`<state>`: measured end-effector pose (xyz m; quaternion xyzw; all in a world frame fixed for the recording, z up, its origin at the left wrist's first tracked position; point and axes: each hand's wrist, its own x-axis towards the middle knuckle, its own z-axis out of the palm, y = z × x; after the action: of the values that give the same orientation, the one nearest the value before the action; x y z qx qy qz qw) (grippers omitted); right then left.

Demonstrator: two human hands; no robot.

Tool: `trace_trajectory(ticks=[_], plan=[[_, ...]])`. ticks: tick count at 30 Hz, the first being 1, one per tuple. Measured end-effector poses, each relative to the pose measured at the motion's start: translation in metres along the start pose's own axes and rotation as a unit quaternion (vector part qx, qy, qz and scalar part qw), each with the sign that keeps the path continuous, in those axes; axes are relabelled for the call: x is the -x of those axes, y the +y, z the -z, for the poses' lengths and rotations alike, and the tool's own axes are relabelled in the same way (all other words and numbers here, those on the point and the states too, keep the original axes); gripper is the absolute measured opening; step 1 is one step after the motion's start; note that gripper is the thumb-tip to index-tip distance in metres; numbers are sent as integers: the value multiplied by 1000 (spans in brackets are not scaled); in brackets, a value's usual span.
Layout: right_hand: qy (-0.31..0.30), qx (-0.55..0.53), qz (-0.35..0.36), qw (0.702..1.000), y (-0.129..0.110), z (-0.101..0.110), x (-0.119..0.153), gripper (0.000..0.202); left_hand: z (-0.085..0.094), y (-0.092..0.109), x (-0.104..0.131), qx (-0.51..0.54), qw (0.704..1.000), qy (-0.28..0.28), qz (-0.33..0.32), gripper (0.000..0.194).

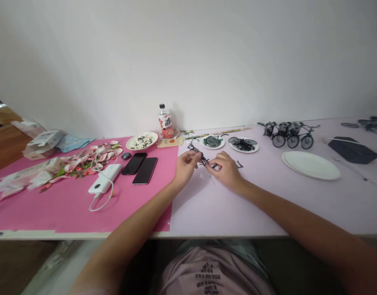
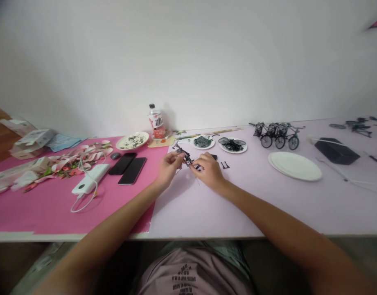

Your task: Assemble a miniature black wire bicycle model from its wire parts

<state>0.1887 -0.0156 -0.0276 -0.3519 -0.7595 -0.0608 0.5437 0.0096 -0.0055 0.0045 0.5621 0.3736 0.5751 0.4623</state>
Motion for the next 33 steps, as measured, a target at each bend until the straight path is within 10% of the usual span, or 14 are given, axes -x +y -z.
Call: trace_trajectory(ticks=[33], plan=[[-27,4,-39,999,3,1,0,12,1,0,-1,21,999,-14,24,54]])
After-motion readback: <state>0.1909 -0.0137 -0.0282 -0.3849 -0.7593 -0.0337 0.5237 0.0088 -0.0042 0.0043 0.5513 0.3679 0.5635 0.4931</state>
